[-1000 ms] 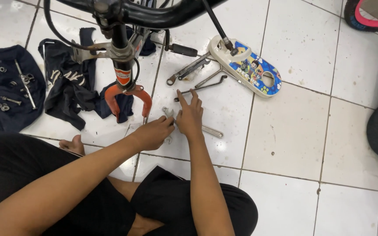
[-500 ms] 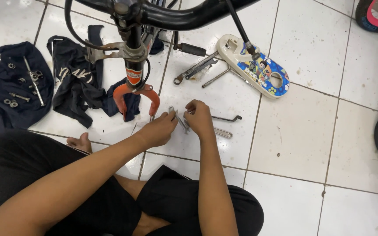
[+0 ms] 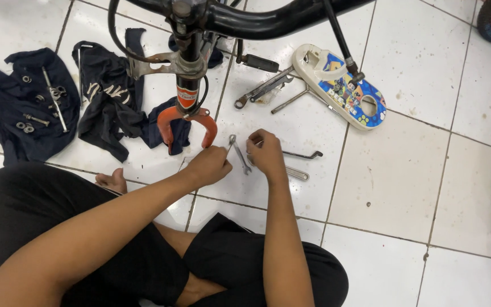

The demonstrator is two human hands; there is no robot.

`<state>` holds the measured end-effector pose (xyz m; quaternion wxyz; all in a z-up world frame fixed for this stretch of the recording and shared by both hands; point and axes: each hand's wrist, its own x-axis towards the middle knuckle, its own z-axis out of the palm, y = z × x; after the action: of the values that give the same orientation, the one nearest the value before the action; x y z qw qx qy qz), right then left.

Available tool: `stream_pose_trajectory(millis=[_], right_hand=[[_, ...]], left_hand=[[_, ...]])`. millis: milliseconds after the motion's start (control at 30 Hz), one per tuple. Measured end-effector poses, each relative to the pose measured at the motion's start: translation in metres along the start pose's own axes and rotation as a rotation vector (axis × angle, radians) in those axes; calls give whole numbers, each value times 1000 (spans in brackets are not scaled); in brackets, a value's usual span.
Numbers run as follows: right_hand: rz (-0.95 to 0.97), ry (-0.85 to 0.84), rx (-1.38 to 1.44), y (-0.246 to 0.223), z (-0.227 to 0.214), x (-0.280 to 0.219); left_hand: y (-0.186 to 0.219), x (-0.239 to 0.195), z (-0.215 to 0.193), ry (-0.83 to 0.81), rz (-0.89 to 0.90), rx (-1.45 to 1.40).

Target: The person sits on a tiled floor and uses a wrench to tighten bolts on the handlebar stem of a bicycle. They manipulate the handlebars and use the wrench to adjust the stem, occasionally picking up and setting down tools.

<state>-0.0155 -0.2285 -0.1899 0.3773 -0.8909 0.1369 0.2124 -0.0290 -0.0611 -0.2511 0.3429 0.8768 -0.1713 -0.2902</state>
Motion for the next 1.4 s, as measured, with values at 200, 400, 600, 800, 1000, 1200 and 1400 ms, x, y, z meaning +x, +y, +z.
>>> stream_pose_trajectory(millis=[200, 400, 600, 800, 1000, 1200, 1400], right_hand=[[4, 92, 144, 36, -14, 23], [-3, 76, 335, 16, -20, 13], [-106, -48, 26, 24, 14, 21], [-132, 14, -174, 28, 28, 21], [-150, 148, -339, 46, 48, 34], [-252, 249, -571, 50, 63, 32], [-65, 235, 171, 55, 19, 53]], left_hand=[[55, -9, -55, -30, -13, -470], [68, -19, -77, -66, -22, -639], [44, -1, -61, -22, 12, -492], [39, -2, -53, -37, 18, -460], [48, -4, -62, -52, 42, -407], [43, -3, -52, -54, 57, -396], [45, -6, -53, -59, 33, -415]])
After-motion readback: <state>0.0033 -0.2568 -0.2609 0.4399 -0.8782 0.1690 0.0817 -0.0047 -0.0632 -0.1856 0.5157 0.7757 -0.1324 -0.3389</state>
